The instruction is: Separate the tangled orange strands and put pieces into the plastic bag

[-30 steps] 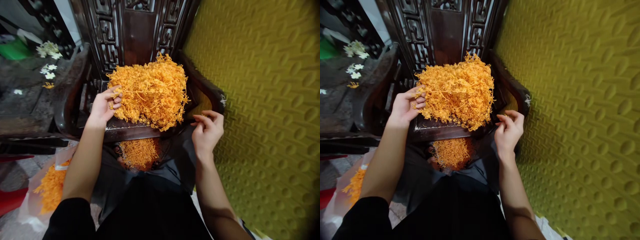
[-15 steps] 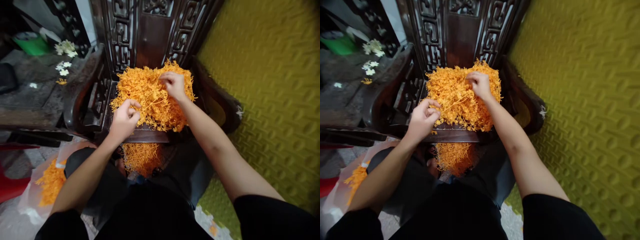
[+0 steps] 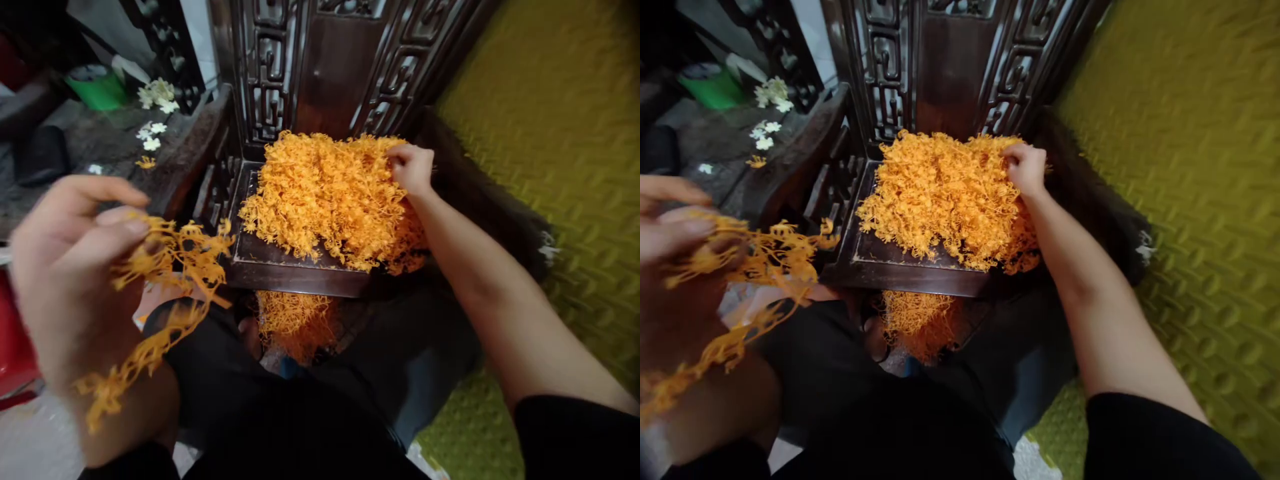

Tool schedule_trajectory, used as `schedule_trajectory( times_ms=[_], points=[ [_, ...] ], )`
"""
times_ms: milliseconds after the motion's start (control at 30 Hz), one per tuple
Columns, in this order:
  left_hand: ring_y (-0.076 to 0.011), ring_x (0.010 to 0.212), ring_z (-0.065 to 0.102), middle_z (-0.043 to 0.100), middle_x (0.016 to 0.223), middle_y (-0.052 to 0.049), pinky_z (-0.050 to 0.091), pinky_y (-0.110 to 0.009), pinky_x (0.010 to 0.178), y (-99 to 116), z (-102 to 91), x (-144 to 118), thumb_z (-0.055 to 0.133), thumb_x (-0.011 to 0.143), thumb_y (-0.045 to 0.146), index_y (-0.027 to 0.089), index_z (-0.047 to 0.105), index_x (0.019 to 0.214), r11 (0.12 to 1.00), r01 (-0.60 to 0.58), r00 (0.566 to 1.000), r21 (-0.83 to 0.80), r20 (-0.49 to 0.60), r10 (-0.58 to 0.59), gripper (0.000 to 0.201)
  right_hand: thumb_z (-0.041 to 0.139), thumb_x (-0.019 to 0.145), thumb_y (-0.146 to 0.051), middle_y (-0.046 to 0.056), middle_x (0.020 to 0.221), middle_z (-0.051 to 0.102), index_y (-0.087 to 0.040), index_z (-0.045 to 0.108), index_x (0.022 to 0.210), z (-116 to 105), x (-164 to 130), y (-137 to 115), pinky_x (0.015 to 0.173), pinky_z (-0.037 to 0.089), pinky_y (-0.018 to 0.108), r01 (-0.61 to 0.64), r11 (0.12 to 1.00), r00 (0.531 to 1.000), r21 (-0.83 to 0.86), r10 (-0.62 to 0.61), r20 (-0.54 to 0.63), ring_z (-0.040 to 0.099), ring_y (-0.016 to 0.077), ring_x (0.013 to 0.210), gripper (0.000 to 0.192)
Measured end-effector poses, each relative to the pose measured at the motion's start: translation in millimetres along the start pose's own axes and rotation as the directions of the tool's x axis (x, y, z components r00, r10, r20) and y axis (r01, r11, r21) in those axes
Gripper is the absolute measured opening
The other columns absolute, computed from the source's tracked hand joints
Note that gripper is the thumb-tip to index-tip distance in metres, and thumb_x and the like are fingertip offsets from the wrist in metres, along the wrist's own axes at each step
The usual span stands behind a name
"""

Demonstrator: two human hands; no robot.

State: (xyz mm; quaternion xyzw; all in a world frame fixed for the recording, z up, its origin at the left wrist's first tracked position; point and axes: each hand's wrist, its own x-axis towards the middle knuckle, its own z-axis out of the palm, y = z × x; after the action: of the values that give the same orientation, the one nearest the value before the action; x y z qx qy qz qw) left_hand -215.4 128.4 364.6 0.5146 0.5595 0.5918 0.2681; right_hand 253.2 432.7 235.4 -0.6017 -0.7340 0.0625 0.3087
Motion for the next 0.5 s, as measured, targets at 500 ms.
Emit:
schedule_trajectory(
  times_ms=[500],
  points=[
    [-0.0125, 0.07, 0.06, 0.072, 0.084, -0.002, 0.048, -0.026, 0.063, -14.5, 67.8, -27.0, 0.069, 0.099, 0.052, 0.019, 0.074, 0.118, 0.972, -0.16, 0.772, 0.171, 0.635, 0.016, 0.039, 0.072, 0.093, -0.012, 0.001, 0.099, 0.076, -0.027, 0.061, 0.135, -48.3, -199.8, -279.4, 0.099, 0.063, 0.045, 0.299, 0.643, 0.918, 0.705, -0.394, -0.03, 0.077, 0.0212, 0.096, 0.046]
  ],
)
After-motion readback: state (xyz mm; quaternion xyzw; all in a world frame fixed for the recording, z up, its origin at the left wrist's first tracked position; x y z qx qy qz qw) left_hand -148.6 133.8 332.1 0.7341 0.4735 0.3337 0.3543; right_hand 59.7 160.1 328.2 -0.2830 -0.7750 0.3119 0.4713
